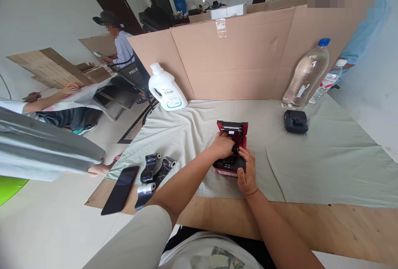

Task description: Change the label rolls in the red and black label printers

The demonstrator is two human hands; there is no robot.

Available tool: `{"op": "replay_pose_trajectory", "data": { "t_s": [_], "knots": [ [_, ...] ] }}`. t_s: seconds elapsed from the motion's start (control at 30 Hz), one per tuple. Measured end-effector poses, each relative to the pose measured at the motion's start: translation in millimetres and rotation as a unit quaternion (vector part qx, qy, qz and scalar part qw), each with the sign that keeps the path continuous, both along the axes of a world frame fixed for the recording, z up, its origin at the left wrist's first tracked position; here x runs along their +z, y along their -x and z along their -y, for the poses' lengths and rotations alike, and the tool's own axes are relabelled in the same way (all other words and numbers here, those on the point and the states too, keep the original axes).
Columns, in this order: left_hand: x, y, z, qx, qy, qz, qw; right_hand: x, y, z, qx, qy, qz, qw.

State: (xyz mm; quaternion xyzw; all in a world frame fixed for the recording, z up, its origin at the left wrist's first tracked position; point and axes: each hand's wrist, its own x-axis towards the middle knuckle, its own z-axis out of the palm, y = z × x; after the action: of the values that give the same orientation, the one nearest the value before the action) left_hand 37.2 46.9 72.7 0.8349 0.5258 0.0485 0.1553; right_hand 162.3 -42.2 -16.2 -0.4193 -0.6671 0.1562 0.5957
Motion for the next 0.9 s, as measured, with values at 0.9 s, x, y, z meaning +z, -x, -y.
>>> {"op": "replay_pose_trajectory", "data": {
  "t_s": [0.9],
  "knots": [
    [13.0,288,10,0.18,0.26,0.022,0.948,-2.7,6,-2,-0.019,-0.046,-0.015,0.999]
  ]
}}
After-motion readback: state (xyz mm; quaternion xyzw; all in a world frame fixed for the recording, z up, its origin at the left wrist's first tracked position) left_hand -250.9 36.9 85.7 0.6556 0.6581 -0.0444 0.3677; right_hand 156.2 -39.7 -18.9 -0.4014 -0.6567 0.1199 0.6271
